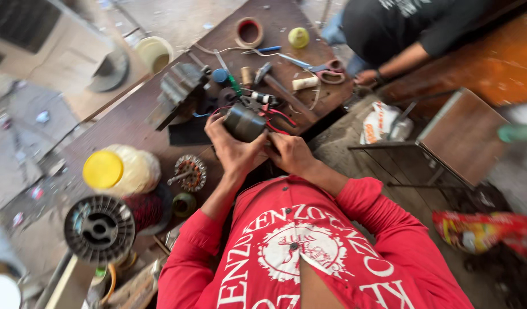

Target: The person is repairing a small electric motor. They use a hammer to tap the motor housing and pliers to adjust the internal wires. The person repeatedly rotates and repositions the motor while working on it.

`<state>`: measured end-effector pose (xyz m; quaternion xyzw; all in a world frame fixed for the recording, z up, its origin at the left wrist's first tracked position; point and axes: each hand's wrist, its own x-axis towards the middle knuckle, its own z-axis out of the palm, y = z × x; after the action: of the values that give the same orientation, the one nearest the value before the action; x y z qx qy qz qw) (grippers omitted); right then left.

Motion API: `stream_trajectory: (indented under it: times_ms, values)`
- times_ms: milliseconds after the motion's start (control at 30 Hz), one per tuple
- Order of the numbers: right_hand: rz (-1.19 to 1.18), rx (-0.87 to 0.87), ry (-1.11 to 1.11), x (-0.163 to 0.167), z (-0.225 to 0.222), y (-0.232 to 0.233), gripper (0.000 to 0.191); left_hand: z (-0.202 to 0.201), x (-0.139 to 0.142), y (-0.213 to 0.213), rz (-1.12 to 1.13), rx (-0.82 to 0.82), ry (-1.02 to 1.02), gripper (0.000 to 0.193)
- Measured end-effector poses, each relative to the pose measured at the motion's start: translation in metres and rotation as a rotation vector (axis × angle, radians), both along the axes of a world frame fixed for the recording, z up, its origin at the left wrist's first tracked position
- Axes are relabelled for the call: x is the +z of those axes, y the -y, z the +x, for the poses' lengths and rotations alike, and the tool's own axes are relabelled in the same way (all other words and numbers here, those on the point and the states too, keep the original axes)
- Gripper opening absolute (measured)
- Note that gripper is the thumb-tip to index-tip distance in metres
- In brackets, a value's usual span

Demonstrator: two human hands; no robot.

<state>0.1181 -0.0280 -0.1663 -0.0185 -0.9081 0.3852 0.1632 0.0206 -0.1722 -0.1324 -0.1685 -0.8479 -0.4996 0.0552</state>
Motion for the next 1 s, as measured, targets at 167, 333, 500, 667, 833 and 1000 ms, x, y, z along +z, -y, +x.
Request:
stream_trajectory:
  times_ms: [167,333,500,667,833,1000]
  values:
    - [-0.143,0.066,0.083,-0.008,0.015,-0.025,0.015,0.029,0.014,-0.029,-0.139,0.05,0.018,0.087]
    - [-0.558,0.194,0.037,-0.02,0.05,-0.062,0.013,0.071,0.031,-0.059,-0.213,0.054,0.109,0.092]
    - [-0.906,0.238,0.212,-0.009,0.084,-0.093,0.024,0.11,0.059,-0.079,-0.259,-0.012,-0.199,0.101]
    - [-1.001,0.298,0.314,0.014,0.113,-0.125,0.026,0.144,0.076,-0.084,-0.074,-0.04,-0.14,0.098]
    - [-1.104,0.348,0.316,0.041,0.131,-0.14,0.027,0.151,0.083,-0.067,0.318,-0.059,0.081,0.053]
    - [-1.15,0.386,0.337,0.063,0.142,-0.144,0.029,0.166,0.1,-0.043,0.4,-0.039,-0.052,0.055]
